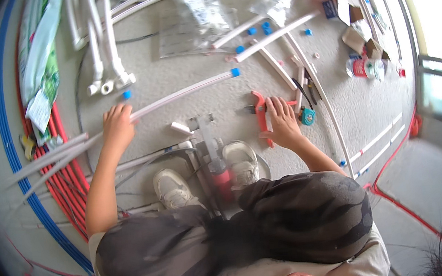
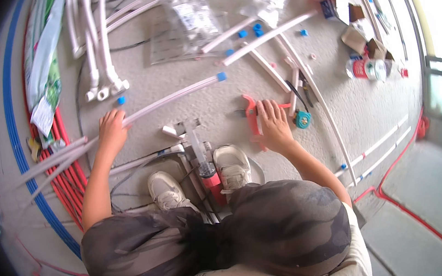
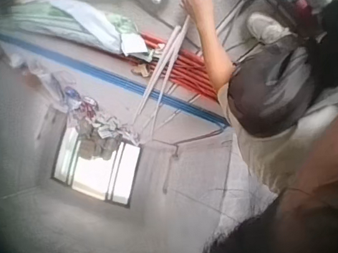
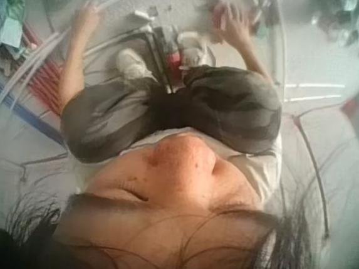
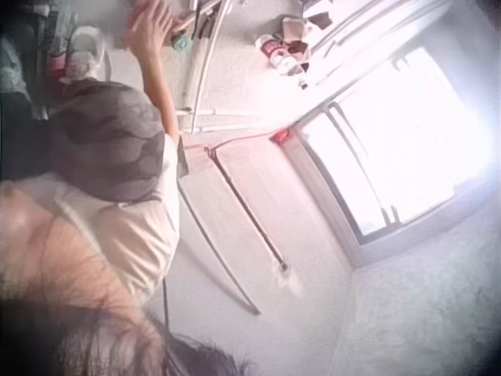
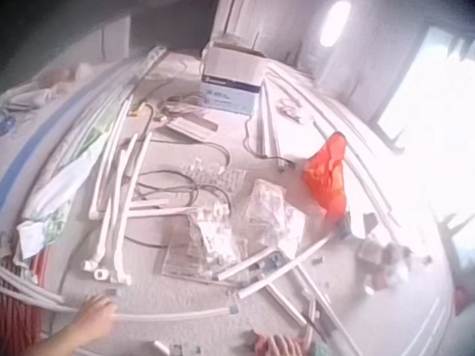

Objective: The person measures and cuts white PVC pipes, then uses a pipe fusion tool to heat and join pipe segments with elbow and T-fittings. The person assembles multiple pipe sections into a larger frame structure on the floor.

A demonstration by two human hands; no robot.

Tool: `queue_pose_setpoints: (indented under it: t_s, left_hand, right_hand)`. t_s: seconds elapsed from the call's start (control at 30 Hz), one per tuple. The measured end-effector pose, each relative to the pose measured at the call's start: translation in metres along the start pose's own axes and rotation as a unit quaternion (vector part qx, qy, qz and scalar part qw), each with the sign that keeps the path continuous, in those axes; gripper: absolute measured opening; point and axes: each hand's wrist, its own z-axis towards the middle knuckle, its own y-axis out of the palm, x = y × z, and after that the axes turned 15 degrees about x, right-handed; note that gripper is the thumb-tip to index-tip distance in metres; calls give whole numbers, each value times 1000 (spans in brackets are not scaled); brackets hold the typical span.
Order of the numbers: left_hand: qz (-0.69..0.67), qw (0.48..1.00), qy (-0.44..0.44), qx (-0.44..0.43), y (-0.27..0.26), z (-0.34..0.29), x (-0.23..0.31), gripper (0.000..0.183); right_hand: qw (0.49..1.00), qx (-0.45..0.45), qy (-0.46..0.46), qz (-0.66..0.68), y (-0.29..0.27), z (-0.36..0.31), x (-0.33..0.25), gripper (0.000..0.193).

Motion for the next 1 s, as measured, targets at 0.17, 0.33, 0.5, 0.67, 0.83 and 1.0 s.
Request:
queue_pose_setpoints:
  t_s: [0.17,0.33,0.5,0.67,0.83,1.0]
  left_hand:
    - [4,1000,6,15,0,-16,-8,43]
    - [-29,994,-6,106,-43,-9,29,56]
    - [-232,958,4,167,-104,-13,80,40]
    - [-528,848,13,-40,-132,-13,159,68]
    - [-707,699,-92,-65,-125,-10,194,94]
    - [-497,861,-98,39,-125,-15,167,84]
  right_hand:
    - [976,169,139,-18,-16,-19,34,91]
    - [967,123,211,74,0,-57,117,76]
    - [942,172,253,135,-49,-39,93,69]
    - [873,160,-20,460,-112,27,-29,80]
    - [785,108,-244,559,-119,80,-163,74]
    - [808,110,-218,536,-112,89,-179,66]
